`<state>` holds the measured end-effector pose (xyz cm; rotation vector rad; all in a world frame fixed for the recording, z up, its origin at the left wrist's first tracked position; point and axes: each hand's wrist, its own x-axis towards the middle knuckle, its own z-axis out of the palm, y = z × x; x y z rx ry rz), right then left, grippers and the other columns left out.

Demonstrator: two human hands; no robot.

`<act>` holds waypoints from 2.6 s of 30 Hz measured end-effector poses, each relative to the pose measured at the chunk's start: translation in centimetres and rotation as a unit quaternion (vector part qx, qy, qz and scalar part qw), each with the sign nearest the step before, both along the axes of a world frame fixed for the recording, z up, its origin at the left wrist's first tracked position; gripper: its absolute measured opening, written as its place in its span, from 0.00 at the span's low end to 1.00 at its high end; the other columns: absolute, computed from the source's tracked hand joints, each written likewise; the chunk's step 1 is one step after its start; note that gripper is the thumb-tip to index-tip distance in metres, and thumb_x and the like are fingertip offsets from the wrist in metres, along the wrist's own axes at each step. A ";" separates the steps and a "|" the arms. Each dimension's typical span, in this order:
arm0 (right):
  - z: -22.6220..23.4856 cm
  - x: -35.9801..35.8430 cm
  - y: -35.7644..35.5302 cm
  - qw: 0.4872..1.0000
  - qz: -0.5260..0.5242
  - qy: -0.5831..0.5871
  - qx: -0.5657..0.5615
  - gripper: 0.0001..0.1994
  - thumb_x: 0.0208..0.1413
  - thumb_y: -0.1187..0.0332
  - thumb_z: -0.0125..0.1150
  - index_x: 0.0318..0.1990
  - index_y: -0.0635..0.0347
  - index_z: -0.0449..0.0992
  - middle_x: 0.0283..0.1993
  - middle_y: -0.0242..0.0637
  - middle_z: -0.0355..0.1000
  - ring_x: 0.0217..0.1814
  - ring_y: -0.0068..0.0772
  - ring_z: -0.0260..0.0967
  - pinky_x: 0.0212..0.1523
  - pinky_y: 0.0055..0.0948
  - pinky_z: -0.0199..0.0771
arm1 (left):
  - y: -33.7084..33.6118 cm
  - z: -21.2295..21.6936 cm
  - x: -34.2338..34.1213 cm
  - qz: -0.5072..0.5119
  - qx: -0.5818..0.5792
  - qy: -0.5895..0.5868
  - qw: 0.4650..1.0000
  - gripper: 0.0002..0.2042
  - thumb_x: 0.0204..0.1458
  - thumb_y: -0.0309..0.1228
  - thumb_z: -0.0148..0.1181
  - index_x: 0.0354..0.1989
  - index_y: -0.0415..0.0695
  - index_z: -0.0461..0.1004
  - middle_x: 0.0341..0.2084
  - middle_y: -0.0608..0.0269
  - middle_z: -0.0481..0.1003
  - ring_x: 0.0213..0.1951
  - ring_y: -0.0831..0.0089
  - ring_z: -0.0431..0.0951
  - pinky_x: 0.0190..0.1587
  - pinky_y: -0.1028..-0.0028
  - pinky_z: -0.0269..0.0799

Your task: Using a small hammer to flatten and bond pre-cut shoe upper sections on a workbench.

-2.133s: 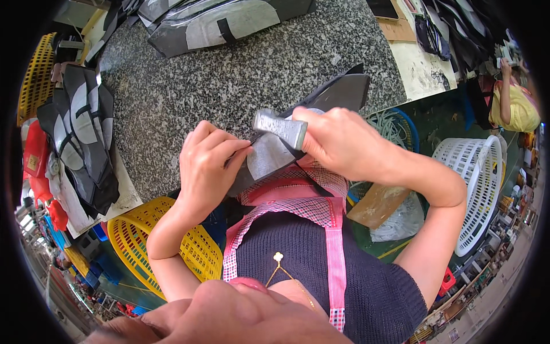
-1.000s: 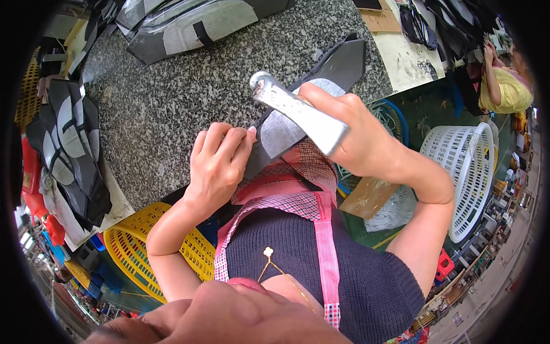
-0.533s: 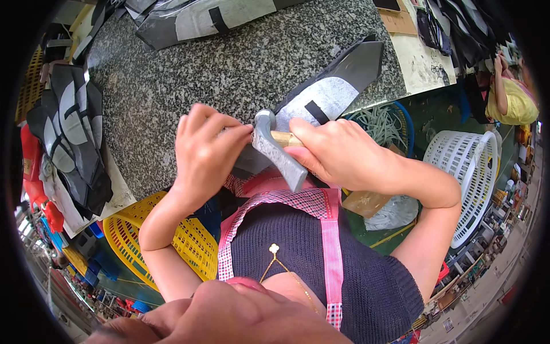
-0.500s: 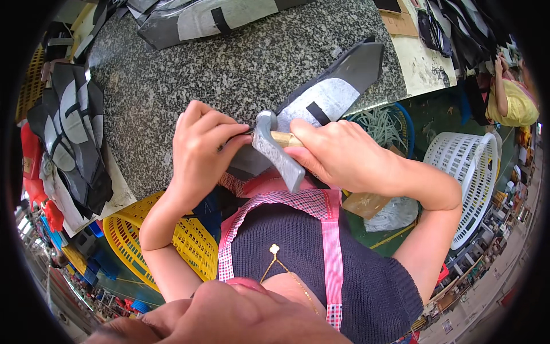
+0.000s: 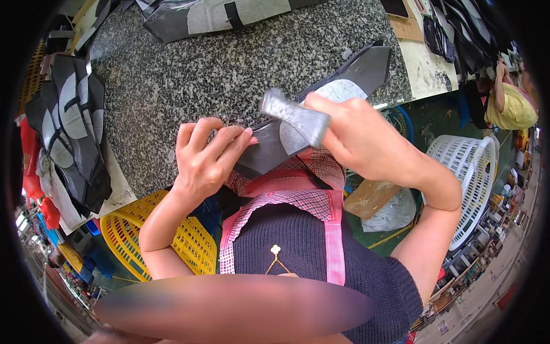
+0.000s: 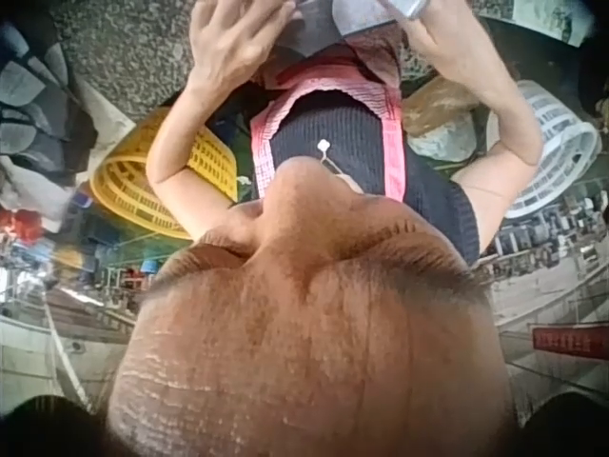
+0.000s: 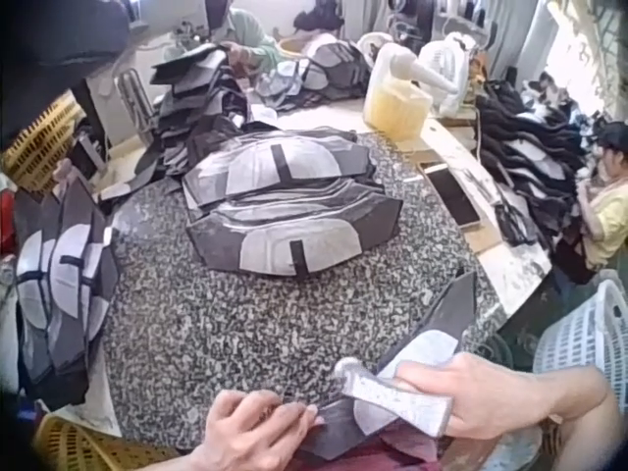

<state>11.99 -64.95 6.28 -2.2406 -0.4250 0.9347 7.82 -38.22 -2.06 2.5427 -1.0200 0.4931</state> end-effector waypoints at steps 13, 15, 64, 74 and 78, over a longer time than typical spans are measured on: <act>-0.3 -1.5 1.3 0.984 0.026 -0.095 0.147 0.07 0.60 0.72 0.55 0.40 0.65 0.64 0.23 0.55 0.71 0.30 0.63 0.73 0.27 0.49 0.70 | 0.1 0.1 -0.2 0.021 -0.029 -0.010 0.999 0.10 0.43 0.36 0.72 0.32 0.49 0.82 0.31 0.76 0.78 0.34 0.74 0.73 0.38 0.70 0.61; -2.6 -2.3 1.3 0.991 0.066 -0.085 0.080 0.08 0.62 0.70 0.54 0.41 0.64 0.64 0.23 0.55 0.70 0.30 0.64 0.72 0.29 0.54 0.69 | 0.4 0.6 0.4 0.014 -0.056 0.024 0.998 0.09 0.42 0.37 0.73 0.31 0.50 0.82 0.30 0.76 0.78 0.34 0.73 0.73 0.38 0.69 0.61; -2.9 -3.5 -1.2 0.989 0.006 -0.097 0.110 0.12 0.60 0.73 0.56 0.50 0.68 0.71 0.28 0.52 0.71 0.32 0.60 0.73 0.32 0.40 0.72 | -1.2 -0.4 -3.8 0.024 0.037 0.038 0.998 0.22 0.43 0.32 0.60 0.50 0.49 0.78 0.37 0.70 0.70 0.38 0.72 0.71 0.46 0.67 0.63; -3.1 -2.1 -1.4 0.987 -0.004 -0.102 0.126 0.16 0.69 0.66 0.46 0.56 0.68 0.71 0.41 0.50 0.75 0.40 0.51 0.78 0.38 0.38 0.76 | -3.9 0.8 -4.6 0.119 0.072 0.051 0.989 0.29 0.43 0.55 0.70 0.47 0.47 0.75 0.40 0.62 0.66 0.46 0.62 0.67 0.47 0.60 0.57; -4.7 -1.7 -1.9 0.963 -0.185 0.087 0.174 0.22 0.70 0.52 0.46 0.56 0.62 0.71 0.31 0.26 0.68 0.31 0.19 0.65 0.29 0.23 0.66 | -5.2 -0.3 -3.3 0.017 0.072 0.089 0.993 0.28 0.50 0.37 0.62 0.61 0.42 0.67 0.59 0.47 0.66 0.64 0.51 0.65 0.62 0.58 0.64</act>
